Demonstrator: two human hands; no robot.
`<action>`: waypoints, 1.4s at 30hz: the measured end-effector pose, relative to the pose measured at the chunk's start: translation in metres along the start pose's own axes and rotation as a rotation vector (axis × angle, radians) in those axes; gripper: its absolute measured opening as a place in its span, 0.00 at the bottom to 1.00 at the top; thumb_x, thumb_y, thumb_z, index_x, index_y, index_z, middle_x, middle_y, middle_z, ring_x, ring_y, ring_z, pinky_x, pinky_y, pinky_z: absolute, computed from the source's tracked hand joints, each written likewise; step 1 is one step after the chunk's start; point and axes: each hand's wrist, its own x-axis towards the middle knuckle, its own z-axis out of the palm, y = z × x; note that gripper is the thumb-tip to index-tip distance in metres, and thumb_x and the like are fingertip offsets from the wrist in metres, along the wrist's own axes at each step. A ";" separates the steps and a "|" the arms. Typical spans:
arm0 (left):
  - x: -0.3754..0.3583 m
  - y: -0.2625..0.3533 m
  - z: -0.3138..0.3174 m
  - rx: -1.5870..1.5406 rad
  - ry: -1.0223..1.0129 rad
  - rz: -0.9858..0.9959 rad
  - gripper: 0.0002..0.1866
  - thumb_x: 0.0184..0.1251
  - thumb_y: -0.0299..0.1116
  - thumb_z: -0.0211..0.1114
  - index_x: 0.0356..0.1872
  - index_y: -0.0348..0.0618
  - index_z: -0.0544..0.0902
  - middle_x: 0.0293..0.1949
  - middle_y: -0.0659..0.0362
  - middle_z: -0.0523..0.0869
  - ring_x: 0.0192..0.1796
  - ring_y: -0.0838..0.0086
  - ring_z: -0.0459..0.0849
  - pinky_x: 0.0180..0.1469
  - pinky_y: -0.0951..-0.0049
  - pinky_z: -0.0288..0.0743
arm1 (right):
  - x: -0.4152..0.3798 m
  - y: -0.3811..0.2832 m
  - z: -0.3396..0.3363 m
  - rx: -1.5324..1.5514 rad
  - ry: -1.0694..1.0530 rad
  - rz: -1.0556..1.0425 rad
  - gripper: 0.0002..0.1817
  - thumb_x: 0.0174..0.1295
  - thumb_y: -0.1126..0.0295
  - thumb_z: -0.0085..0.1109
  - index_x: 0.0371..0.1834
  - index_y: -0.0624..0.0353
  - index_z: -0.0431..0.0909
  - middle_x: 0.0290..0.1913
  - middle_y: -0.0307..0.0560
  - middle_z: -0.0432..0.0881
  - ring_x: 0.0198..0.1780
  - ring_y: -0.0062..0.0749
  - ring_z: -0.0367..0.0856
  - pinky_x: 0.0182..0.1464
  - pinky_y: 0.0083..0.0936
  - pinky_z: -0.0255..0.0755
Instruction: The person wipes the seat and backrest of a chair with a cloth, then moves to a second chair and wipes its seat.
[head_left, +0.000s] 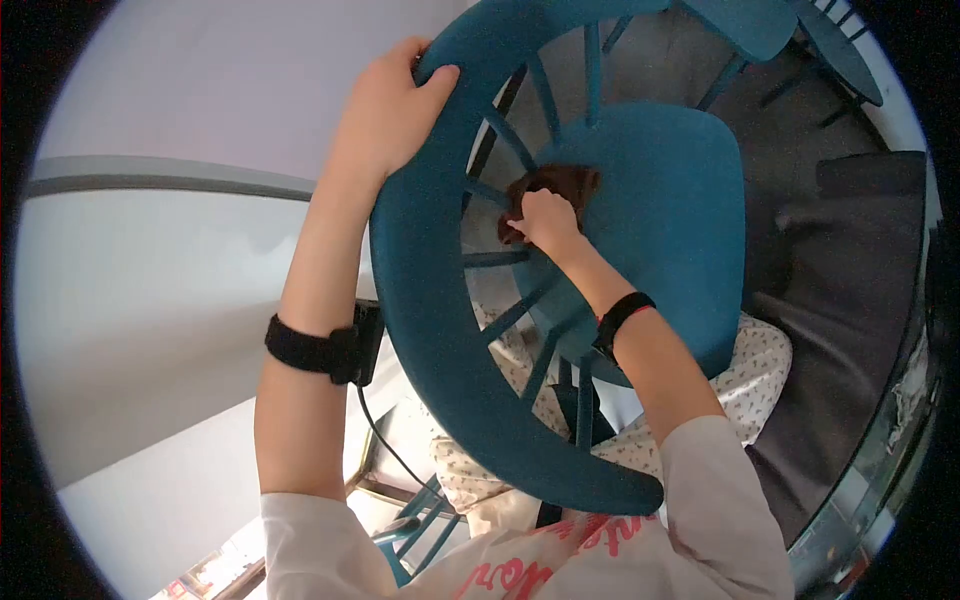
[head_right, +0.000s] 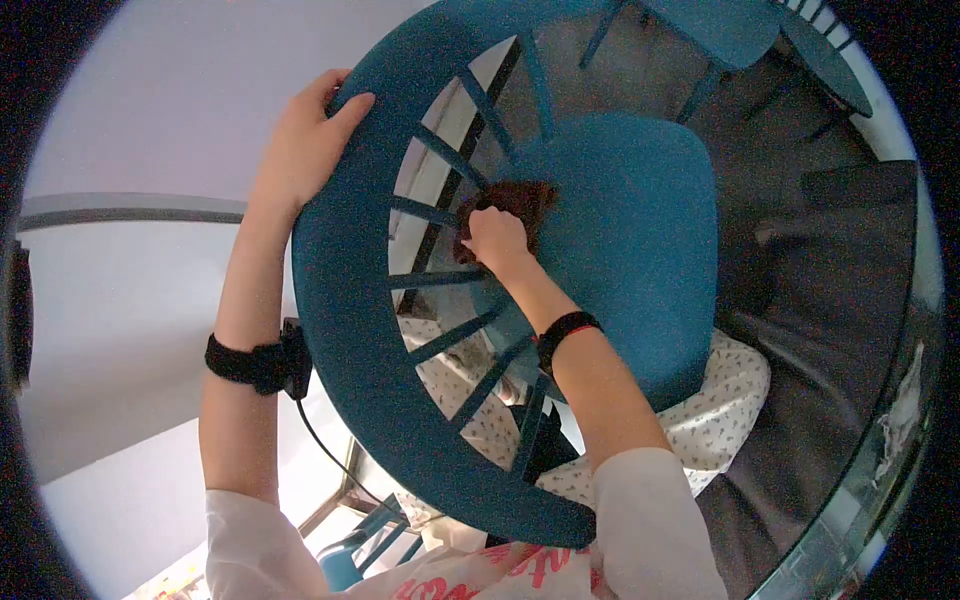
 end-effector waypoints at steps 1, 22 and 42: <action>0.000 -0.003 0.002 0.002 -0.002 -0.003 0.22 0.62 0.43 0.57 0.51 0.39 0.78 0.42 0.45 0.84 0.46 0.55 0.84 0.52 0.62 0.74 | -0.004 0.004 0.005 0.003 -0.003 -0.001 0.20 0.51 0.53 0.67 0.25 0.63 0.81 0.18 0.44 0.82 0.25 0.37 0.83 0.33 0.32 0.79; 0.002 0.007 -0.003 -0.109 -0.008 0.023 0.25 0.62 0.49 0.59 0.51 0.37 0.78 0.39 0.48 0.85 0.41 0.64 0.84 0.47 0.68 0.74 | -0.057 0.017 -0.011 -0.462 -0.349 -0.250 0.29 0.55 0.74 0.52 0.64 0.47 0.69 0.52 0.41 0.81 0.28 0.36 0.83 0.28 0.31 0.76; 0.013 -0.002 0.001 0.041 0.073 0.124 0.30 0.61 0.55 0.58 0.50 0.37 0.79 0.43 0.43 0.84 0.47 0.52 0.83 0.53 0.60 0.73 | -0.168 0.064 -0.027 -0.276 0.106 -0.271 0.26 0.49 0.67 0.64 0.54 0.56 0.76 0.56 0.45 0.76 0.57 0.46 0.68 0.61 0.39 0.64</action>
